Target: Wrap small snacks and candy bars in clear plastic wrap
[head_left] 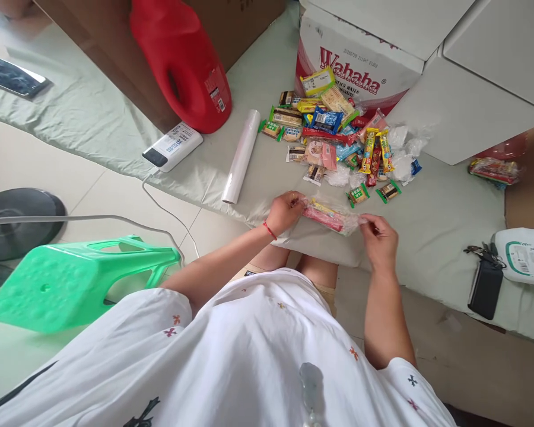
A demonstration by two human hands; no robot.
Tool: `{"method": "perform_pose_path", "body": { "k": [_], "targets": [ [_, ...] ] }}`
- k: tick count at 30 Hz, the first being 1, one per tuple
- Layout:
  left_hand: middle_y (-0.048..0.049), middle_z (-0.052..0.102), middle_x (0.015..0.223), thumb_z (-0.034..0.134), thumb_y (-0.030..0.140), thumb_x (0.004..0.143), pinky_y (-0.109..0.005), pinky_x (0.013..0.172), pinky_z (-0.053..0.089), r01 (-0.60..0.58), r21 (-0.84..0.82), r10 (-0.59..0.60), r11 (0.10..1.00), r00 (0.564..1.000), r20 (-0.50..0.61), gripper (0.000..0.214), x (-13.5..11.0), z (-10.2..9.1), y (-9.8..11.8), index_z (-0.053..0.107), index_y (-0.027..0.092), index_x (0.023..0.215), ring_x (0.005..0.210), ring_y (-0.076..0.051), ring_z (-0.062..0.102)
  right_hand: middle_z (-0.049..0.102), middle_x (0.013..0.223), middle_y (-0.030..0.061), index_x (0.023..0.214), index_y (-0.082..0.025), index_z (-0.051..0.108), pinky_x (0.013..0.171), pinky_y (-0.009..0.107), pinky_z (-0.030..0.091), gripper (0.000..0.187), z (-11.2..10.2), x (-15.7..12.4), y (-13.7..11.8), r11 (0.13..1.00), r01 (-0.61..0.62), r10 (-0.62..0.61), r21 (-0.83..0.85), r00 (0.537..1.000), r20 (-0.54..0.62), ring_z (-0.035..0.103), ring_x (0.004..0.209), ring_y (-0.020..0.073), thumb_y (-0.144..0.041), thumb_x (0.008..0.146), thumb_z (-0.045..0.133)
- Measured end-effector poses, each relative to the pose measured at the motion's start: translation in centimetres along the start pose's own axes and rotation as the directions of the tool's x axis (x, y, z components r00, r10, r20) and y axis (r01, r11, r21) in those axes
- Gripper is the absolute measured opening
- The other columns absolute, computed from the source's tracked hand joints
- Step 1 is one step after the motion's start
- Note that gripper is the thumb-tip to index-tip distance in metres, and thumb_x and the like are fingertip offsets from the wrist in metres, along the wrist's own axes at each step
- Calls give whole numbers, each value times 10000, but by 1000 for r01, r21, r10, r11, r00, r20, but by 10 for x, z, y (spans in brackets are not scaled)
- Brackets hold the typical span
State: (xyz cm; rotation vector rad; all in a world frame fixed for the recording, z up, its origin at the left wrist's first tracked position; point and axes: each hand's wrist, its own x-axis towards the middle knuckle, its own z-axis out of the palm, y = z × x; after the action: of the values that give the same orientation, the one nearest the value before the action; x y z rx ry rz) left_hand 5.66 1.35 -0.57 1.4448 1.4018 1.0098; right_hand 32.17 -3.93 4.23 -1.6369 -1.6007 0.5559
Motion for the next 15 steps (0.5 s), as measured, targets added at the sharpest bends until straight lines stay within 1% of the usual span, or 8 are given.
{"method": "perform_pose_path", "body": {
  "k": [3, 6, 7, 9, 10, 12, 13, 15],
  "targets": [
    [-34, 697, 939, 611, 233, 874, -292, 828, 520, -13, -28, 13, 1000, 1000, 0, 200, 9, -11, -6, 750, 188, 1010, 844, -164, 624, 718, 1056, 65, 943, -243, 773, 830, 346, 523, 166, -25, 5, 7, 993, 68, -75, 95, 995, 69, 650, 976, 209, -267, 898, 615],
    [-85, 666, 1052, 552, 97, 791, -369, 944, 526, -66, 143, 76, 988, 995, -61, 321, 7, -18, -9, 763, 186, 1014, 979, -214, 624, 735, 1113, 64, 884, -263, 785, 948, 432, 499, 244, -40, 6, 15, 991, 127, -115, -43, 969, 218, 610, 1076, 244, -183, 848, 556],
    [-106, 654, 1099, 540, 75, 764, -412, 995, 514, -89, 213, 113, 973, 988, -103, 367, 5, -19, -7, 761, 179, 1038, 1047, -243, 614, 738, 1120, 67, 869, -263, 782, 958, 454, 495, 266, -41, 6, 17, 987, 123, -97, -106, 970, 221, 597, 1083, 254, -170, 831, 535],
    [-141, 626, 1245, 542, 67, 737, -483, 1099, 458, -193, 324, 246, 926, 960, -134, 493, -2, -19, 2, 730, 171, 1180, 1211, -293, 565, 732, 1147, 83, 864, -250, 762, 938, 468, 506, 275, -39, 6, 16, 978, 102, -80, -180, 989, 123, 585, 1099, 269, -168, 825, 502],
    [-147, 602, 1336, 551, 81, 746, -502, 1146, 418, -279, 354, 331, 892, 939, -94, 562, -6, -16, 8, 690, 178, 1282, 1291, -306, 531, 720, 1179, 95, 906, -243, 752, 937, 470, 511, 268, -35, 6, 13, 975, 104, -96, -196, 994, 52, 580, 1128, 277, -181, 842, 500],
    [-139, 549, 1484, 592, 153, 798, -526, 1231, 312, -484, 361, 482, 797, 870, 102, 647, -11, -8, 23, 589, 215, 1442, 1425, -320, 455, 675, 1289, 127, 1118, -228, 718, 992, 495, 492, 290, -25, 6, 4, 956, 178, -185, -234, 983, -12, 556, 1222, 296, -248, 892, 537],
    [-129, 535, 1523, 622, 215, 831, -554, 1266, 236, -566, 351, 523, 746, 824, 218, 657, -13, -3, 29, 554, 244, 1483, 1477, -333, 411, 646, 1347, 145, 1254, -219, 670, 1038, 518, 464, 370, -19, 5, -1, 935, 237, -241, -265, 970, 17, 532, 1275, 310, -299, 907, 572],
    [-115, 547, 1535, 687, 336, 865, -619, 1289, 94, -663, 333, 534, 670, 743, 404, 668, -14, 7, 36, 527, 288, 1512, 1539, -358, 341, 631, 1372, 166, 1430, -204, 565, 1108, 565, 390, 555, -7, 4, -9, 872, 347, -311, -346, 938, 157, 470, 1358, 347, -383, 909, 633]
  ]
}}
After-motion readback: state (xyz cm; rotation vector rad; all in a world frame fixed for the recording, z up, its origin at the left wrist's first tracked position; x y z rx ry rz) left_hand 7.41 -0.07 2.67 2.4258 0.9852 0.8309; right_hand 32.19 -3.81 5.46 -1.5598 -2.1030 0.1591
